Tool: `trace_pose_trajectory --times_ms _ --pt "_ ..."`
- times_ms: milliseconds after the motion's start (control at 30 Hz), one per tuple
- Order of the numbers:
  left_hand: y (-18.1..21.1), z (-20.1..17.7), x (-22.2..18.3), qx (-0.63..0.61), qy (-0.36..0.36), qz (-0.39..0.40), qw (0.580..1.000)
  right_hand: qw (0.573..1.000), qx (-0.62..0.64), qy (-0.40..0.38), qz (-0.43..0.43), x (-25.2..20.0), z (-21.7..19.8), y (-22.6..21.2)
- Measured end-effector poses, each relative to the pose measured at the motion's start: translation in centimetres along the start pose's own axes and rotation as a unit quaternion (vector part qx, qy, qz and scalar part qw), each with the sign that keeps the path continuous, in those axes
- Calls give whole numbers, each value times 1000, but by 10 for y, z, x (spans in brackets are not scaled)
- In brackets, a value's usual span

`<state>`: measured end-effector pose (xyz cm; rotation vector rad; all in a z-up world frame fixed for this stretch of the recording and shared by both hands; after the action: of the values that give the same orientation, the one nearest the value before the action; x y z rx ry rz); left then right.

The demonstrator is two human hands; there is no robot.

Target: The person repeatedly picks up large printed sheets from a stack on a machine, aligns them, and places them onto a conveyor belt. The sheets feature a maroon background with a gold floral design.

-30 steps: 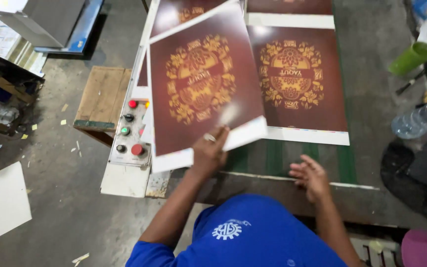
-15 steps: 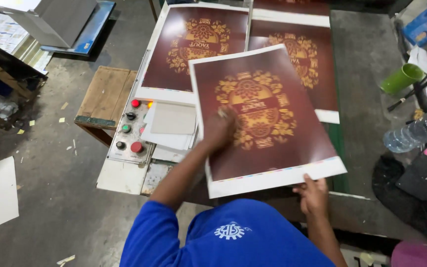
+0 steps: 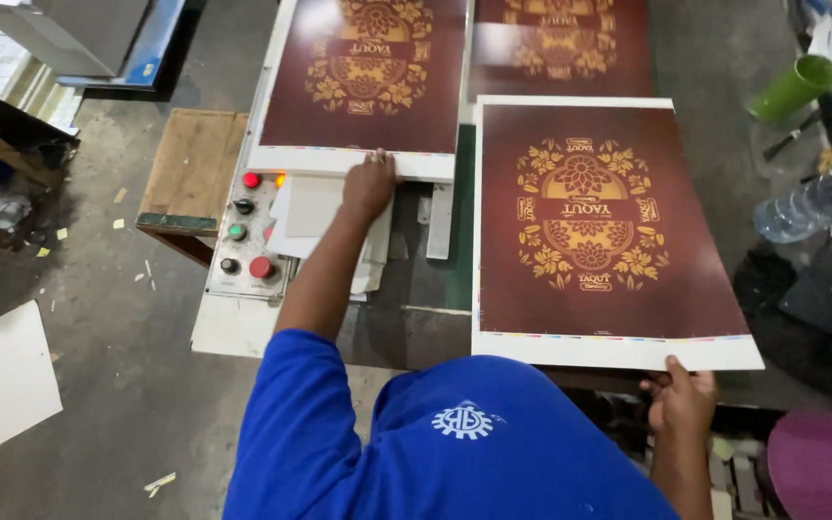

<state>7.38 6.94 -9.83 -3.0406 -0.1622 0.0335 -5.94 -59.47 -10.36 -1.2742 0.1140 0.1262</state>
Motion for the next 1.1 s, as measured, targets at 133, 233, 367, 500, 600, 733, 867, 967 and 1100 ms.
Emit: trace_pose_trajectory --times_ms 133,233,367,500,600,733,867,967,1100 --pt "2 -77 -11 64 -61 53 995 997 -60 29 44 -8 -11 9" --pt "-9 -95 -16 -51 -141 49 988 995 -55 41 66 -11 -6 12" --pt "-14 -112 -38 -76 173 73 979 998 -40 6 52 -9 20 16" --pt "31 -150 -82 -63 227 0 972 998 -35 -19 46 18 45 23" --pt "65 -152 -118 -138 251 63 956 996 -61 -19 70 55 66 27" --pt "90 -147 -153 -143 240 66 958 994 -82 -48 53 89 92 6" --pt "110 -154 -186 -167 217 77 959 987 -57 -96 114 91 100 -1" --pt "138 -170 -210 -156 242 125 950 973 -98 -136 157 73 107 14" --pt "196 -154 -215 -220 217 234 922 925 -134 -316 166 31 166 13"
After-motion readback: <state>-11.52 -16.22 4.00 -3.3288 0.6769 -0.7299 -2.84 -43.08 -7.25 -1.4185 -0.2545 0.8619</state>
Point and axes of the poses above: each hand's wrist, its own x-axis towards the middle knuckle, its own z-axis out of the palm, y = z × x, the point moved 2 cm from there along x, towards the middle knuckle, and after that the axes turned 15 degrees about -y, right-handed, at the moved point
